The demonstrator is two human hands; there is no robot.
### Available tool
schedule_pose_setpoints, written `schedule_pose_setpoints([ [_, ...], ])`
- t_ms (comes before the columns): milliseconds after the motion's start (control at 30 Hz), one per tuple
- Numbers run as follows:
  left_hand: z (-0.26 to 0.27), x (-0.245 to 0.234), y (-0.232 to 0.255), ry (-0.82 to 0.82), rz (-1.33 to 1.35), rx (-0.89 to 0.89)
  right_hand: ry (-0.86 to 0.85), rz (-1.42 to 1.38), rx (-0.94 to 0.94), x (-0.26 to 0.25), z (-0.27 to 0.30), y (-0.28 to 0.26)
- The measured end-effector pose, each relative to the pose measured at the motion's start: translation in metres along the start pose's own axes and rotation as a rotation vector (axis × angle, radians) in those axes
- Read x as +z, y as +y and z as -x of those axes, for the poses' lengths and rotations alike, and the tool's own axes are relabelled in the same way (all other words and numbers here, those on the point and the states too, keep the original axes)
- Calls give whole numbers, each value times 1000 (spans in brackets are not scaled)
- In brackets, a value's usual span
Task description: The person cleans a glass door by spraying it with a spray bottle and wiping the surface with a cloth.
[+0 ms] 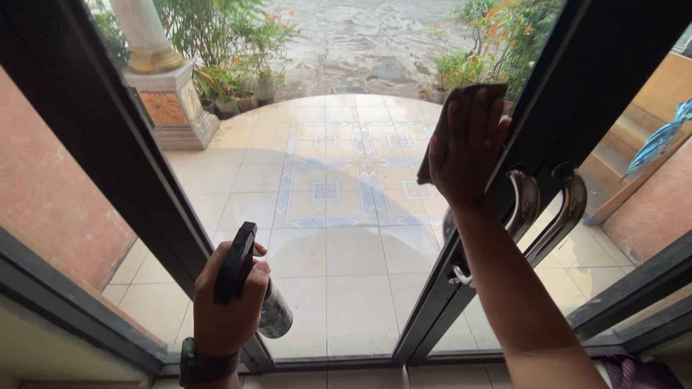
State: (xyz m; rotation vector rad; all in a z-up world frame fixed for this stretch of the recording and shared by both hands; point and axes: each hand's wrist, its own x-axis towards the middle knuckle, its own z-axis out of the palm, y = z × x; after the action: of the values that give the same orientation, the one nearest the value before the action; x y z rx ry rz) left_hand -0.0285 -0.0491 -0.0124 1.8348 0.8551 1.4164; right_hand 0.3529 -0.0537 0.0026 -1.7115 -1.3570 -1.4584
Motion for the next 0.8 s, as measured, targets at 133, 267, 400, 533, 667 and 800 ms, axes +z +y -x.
schedule_pose_setpoints([
  [133, -1, 8, 1, -14, -2, -30, 58, -114, 147, 7, -5, -16],
  [267, -5, 11, -6, -14, -2, -45, -100, -156, -23, 25, 61, -42],
  [400, -13, 7, -7, -1, 9, -43, -125, -146, -64, 22, 93, -42],
  [533, -18, -8, -5, 5, -40, -94, 55, -216, 191, 13, 34, -29],
  [667, -36, -25, 0, 32, -37, 10, 236, -135, 288, 9, -69, -26],
  [800, -56, -39, 5, 59, -36, 153, 192, -79, 309, 12, -152, -84],
])
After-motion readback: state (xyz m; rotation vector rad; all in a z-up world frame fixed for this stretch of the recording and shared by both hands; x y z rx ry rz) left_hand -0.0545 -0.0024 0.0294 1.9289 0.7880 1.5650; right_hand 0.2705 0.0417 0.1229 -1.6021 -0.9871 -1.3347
